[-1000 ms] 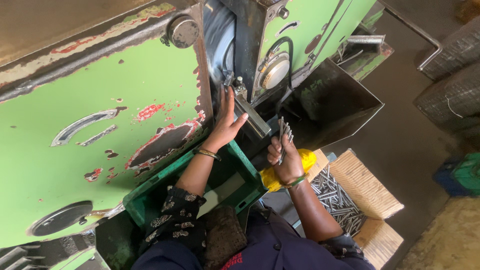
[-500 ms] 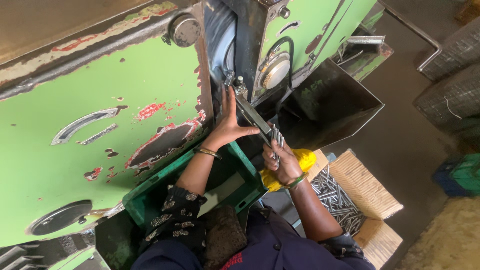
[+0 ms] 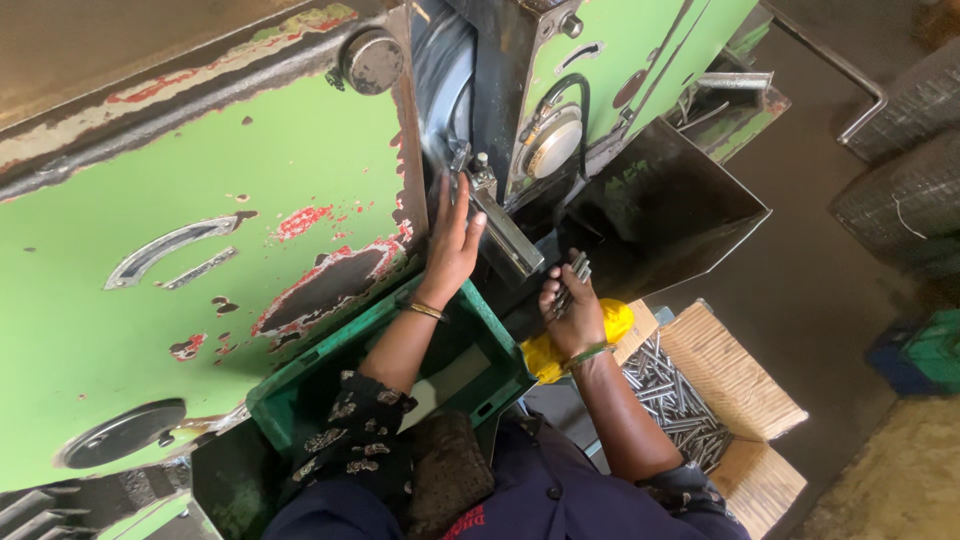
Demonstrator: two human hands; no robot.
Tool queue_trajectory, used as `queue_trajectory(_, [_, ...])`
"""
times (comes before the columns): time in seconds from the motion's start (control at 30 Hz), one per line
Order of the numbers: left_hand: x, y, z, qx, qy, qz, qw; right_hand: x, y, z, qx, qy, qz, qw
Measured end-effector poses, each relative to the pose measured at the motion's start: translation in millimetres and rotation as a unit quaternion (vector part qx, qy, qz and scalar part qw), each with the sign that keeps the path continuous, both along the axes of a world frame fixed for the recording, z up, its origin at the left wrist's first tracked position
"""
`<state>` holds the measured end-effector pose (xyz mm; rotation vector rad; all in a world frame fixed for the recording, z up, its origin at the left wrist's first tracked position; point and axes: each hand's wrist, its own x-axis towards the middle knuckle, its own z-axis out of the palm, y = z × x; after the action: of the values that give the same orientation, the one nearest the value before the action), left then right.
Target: The person repeatedly picks small metal rods from a cardboard box and grinds their ends against a rotating grinding wheel on a green machine. After grinding, the rods are returned to the box. The person also briefly moves a green bin containing similar rods.
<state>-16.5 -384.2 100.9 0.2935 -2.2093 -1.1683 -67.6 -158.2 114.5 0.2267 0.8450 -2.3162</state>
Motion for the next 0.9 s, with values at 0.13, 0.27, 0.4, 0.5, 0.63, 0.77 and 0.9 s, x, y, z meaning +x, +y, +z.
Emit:
queue_trajectory(0.13, [-0.9, -1.9, 7.3, -0.018, -0.015, -0.04, 0.999, 1.7, 1.8, -0.7, 0.02, 0.006, -0.025, 0.999])
queue_trajectory(0.27, [2.3, -5.0, 17.4, -0.009, -0.052, -0.105, 0.993, 0.5, 4.1, -5.7, 0.023, 0.015, -0.032, 0.999])
queue_trajectory(0.4, [4.3, -6.9, 18.9, 0.001, -0.024, -0.115, 0.993, -3.9, 6.9, -17.6, -0.019, 0.006, -0.02, 1.0])
queue_trajectory(0.5, [5.8, -9.8, 14.9, 0.005, -0.024, -0.12, 0.992, -6.1, 7.6, -23.7, -0.038, 0.0, -0.015, 0.999])
queue_trajectory(0.63, [4.7, -11.9, 9.7, 0.007, -0.001, -0.123, 0.992, -5.1, 7.9, -19.7, -0.028, 0.008, 0.002, 1.0])
queue_trajectory(0.77, [3.2, -11.6, 8.9, 0.003, 0.001, -0.126, 0.992, 2.8, 9.0, -3.0, -0.053, 0.028, 0.043, 0.997])
queue_trajectory(0.9, [4.1, -10.4, 8.9, 0.019, -0.005, -0.124, 0.992, 18.7, 11.9, 17.0, -0.093, 0.103, 0.099, 0.985])
